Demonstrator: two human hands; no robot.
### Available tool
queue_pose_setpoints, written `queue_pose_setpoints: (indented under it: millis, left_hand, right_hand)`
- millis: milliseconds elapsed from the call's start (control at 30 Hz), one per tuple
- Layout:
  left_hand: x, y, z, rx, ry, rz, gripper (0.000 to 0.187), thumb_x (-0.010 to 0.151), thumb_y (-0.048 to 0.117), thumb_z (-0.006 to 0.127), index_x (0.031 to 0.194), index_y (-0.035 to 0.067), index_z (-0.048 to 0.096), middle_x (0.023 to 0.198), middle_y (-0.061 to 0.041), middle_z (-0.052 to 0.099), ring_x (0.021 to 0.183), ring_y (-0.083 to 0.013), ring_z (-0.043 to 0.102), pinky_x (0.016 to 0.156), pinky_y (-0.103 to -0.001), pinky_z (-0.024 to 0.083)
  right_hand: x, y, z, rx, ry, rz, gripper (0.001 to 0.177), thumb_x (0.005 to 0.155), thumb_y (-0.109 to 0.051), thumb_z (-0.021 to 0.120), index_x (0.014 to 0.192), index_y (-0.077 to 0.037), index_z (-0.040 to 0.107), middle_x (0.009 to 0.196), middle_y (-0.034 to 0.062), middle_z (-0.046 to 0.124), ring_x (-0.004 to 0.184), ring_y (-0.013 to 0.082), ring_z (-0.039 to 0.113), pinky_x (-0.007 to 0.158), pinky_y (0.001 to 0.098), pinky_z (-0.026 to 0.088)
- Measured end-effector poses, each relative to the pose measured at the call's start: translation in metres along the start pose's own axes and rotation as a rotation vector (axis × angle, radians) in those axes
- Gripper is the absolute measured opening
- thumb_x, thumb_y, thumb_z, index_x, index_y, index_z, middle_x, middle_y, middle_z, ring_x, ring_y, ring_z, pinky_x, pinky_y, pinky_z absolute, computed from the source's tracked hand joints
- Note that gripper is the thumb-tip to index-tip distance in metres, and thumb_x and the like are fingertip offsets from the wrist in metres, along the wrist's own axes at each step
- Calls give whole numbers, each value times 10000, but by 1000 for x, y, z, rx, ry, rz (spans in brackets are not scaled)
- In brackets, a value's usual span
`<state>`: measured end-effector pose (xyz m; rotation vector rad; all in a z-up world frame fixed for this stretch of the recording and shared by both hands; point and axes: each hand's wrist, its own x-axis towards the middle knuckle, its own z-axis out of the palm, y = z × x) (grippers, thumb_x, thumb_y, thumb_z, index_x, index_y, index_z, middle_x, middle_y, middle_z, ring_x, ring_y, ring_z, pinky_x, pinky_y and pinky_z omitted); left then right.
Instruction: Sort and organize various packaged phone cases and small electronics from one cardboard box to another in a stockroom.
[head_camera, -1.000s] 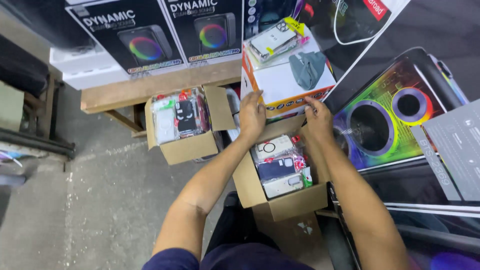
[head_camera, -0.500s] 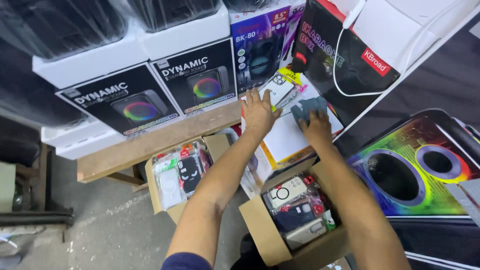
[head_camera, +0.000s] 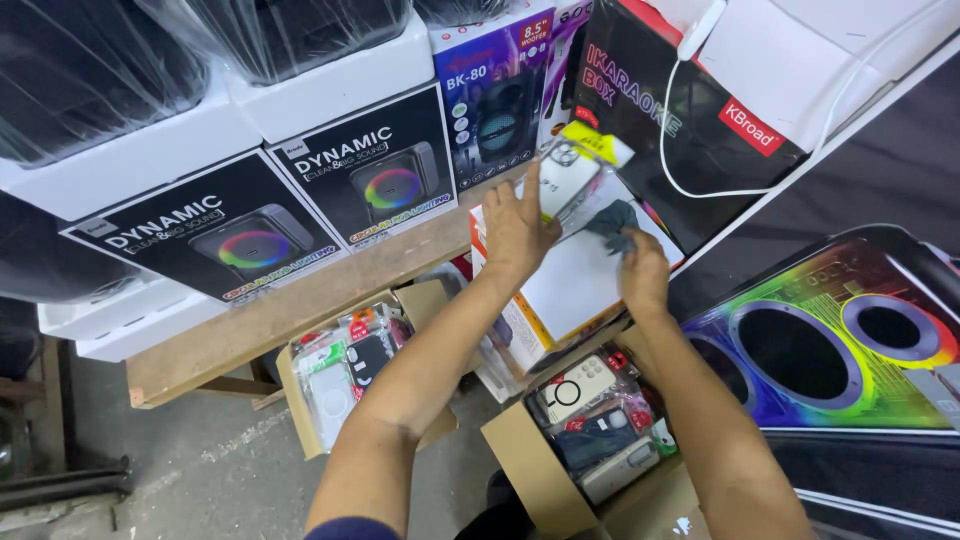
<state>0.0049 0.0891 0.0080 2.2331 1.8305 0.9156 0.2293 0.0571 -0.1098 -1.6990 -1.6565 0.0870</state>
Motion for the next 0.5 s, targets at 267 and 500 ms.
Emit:
queue_pose_setpoints:
  millis: [267, 500]
  left_hand:
    - [-87, 37, 15, -112, -25, 232, 1051, 655, 399, 869, 1550, 101, 405, 1146, -253, 599, 1076, -433, 587, 995, -487, 465]
    - [-122, -9, 98, -201, -161, 110, 1249, 615, 252, 911, 1624, 36, 206, 1367, -279, 517, 1281, -449, 483, 1159, -466, 335]
  right_hand:
    - [-41, -47, -93, 350, 480, 163, 403, 929, 110, 518, 1261, -54, 676, 1159, 205, 686, 1116, 355, 656, 982, 439, 507]
    - [-59, -94, -41, 220, -160, -209, 642, 772, 122, 510, 1337, -148, 654, 1278, 124, 657, 1237, 358, 601, 1071, 477, 455]
